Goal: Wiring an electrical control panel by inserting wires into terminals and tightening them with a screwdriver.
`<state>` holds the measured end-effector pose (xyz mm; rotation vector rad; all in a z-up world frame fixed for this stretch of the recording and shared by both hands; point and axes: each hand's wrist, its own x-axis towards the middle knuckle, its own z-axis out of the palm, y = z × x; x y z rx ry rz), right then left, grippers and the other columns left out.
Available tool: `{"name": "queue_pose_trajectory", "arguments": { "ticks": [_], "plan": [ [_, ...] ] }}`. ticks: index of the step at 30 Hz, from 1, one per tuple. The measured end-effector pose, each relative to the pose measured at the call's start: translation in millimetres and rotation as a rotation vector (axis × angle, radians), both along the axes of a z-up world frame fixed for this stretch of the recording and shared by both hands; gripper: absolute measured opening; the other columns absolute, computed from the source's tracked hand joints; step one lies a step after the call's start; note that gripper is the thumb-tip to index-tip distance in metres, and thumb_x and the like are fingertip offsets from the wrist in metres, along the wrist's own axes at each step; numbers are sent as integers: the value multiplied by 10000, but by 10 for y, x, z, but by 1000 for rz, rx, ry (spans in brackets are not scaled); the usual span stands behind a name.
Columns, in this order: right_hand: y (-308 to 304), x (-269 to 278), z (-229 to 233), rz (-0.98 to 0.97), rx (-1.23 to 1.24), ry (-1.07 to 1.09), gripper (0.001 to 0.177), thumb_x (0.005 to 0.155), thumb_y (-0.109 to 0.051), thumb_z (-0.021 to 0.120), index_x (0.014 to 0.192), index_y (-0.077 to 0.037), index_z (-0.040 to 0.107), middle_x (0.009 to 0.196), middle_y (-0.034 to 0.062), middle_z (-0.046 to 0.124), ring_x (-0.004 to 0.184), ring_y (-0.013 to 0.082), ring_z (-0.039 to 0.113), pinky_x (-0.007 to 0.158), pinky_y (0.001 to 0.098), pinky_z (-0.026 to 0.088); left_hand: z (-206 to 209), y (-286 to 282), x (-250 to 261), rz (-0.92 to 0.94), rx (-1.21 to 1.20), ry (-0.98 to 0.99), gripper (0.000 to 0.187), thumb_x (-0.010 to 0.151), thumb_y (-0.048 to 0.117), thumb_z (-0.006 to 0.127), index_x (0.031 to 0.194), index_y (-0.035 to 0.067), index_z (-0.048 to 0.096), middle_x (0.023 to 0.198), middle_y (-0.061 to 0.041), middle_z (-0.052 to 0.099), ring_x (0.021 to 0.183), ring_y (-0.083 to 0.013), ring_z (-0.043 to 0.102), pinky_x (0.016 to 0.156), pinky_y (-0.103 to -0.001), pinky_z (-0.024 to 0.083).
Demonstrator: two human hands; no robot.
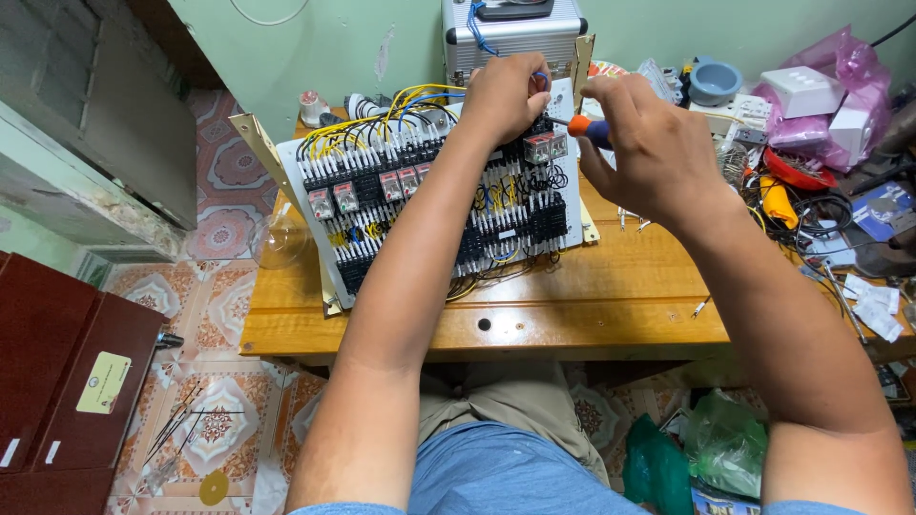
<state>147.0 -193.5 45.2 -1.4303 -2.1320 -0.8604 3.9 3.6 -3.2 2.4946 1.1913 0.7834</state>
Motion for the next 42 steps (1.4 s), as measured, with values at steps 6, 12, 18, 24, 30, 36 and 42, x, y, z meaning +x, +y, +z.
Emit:
{"name": "queue_pose_trajectory", "arguments": {
  "ticks": [6, 12, 18, 24, 30, 36, 42],
  "plan": [
    [37, -12, -39, -95, 63, 14, 499, 1002, -450, 747, 1356, -140, 581, 1024, 62, 751, 746, 327, 713, 454, 448, 477, -15, 6, -7, -7, 16, -11, 110, 851, 263, 766, 908, 287, 675, 887, 87, 779, 919, -263, 693, 882, -513, 457],
    [71, 40, -51, 35, 115, 30, 386, 1045, -250, 765, 1373, -99, 627, 867, -4, 684, 666, 257, 653, 498, 395, 467, -30, 33, 8, -4, 10, -7, 103, 850, 264, 763, 904, 286, 679, 874, 90, 776, 918, -262, 691, 886, -510, 457],
    [1, -30, 50, -9, 62, 58, 522, 955, -312, 785, 1374, -106, 550, 1038, 72, 673, 725, 277, 667, 443, 411, 442, -48, 47, 5, -15, 27, -15, 99, 844, 269, 762, 898, 283, 679, 850, 97, 772, 896, -257, 694, 882, -517, 460],
    [83, 43, -49, -4, 191, -40, 414, 1029, -321, 774, 1358, -129, 612, 998, 33, 698, 619, 274, 639, 442, 384, 414, -66, 67, 16, -9, 26, -12, 95, 845, 269, 757, 894, 289, 678, 857, 95, 775, 908, -276, 688, 871, -521, 459],
    [53, 5, -4, -17, 181, -74, 331, 1070, -312, 740, 1316, -138, 603, 1023, 35, 722, 712, 267, 671, 472, 367, 442, -40, 30, 1, -14, 23, -13, 97, 854, 258, 760, 895, 279, 675, 865, 86, 771, 907, -270, 687, 883, -531, 457],
    [197, 174, -211, -23, 215, -37, 301, 1166, -442, 728, 1046, -182, 636, 798, -7, 706, 598, 208, 625, 467, 329, 318, -87, 79, 19, -2, 34, -15, 101, 840, 275, 763, 897, 297, 682, 871, 105, 779, 921, -261, 699, 860, -519, 462],
    [97, 241, -222, 4, 181, 92, 298, 1158, -421, 762, 1041, -157, 687, 832, -5, 725, 674, 212, 677, 523, 360, 378, -55, 45, -16, -28, 36, -24, 107, 849, 279, 760, 915, 275, 676, 878, 86, 775, 910, -277, 690, 883, -530, 456]
  ]
}}
